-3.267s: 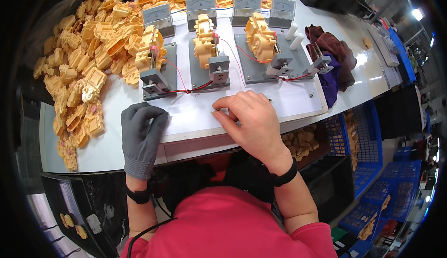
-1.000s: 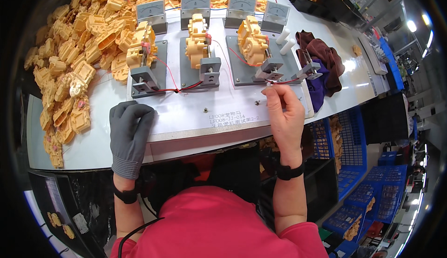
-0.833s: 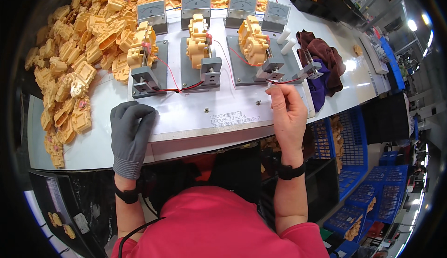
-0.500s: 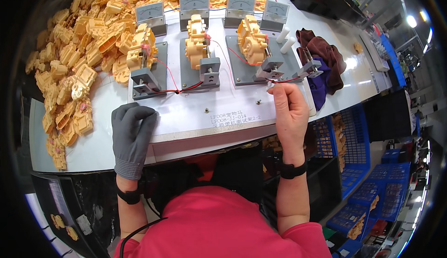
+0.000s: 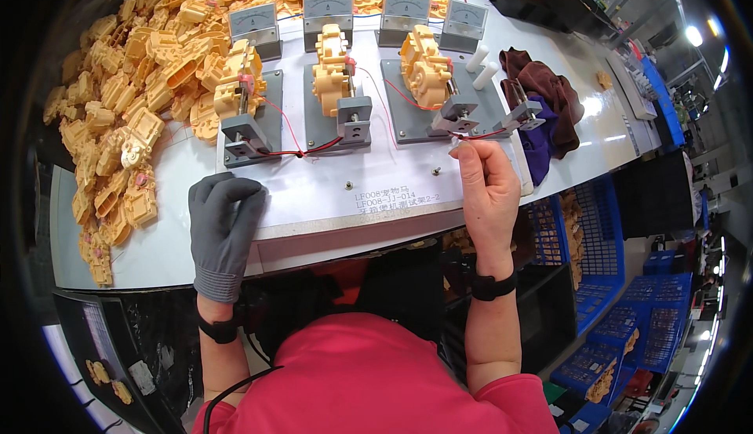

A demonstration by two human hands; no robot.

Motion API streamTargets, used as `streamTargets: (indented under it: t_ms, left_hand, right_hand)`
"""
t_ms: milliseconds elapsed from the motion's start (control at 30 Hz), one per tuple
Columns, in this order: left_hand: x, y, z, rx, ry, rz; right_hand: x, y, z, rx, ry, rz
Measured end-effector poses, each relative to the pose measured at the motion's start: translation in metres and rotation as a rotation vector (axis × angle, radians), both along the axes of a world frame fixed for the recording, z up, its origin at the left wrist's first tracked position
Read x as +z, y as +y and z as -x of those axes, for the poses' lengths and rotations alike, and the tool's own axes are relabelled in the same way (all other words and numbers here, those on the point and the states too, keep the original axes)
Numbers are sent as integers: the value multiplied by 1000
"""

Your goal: The person picks up yellow plastic housing components from a pile and places them into a testing jig on a white table. They insert small metal pins into the components and press down on levers to secure them. The person repeats this process for multiple units, moving finished items to a blue basket.

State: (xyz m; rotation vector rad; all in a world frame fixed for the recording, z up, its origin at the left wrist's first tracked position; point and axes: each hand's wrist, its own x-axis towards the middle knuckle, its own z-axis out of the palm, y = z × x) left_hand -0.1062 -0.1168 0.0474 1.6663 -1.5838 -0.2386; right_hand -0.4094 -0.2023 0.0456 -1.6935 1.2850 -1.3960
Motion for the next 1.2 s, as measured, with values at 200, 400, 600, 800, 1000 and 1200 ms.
streamTargets:
  t_ms: [200, 400, 600, 800, 1000, 1200]
  left_hand:
    - [2, 0, 2, 11, 12, -1]
    - [0, 0, 0, 1, -14, 8]
    - [0, 0, 0, 2, -2, 4]
    - [-2, -1, 0, 16, 2, 47]
    - [-2, 1, -2, -9, -28, 25]
    - [-5, 0, 0, -1, -28, 100]
  right_hand:
    - [-1, 0, -1, -9, 16, 20]
    - [0, -1, -3, -4, -39, 3]
    - [-1, -1, -1, 18, -104, -63]
    - [0, -3, -6, -36, -61, 8]
    - [0, -1, -4, -8, -60, -18]
    - [-1, -2, -3, -12, -63, -23]
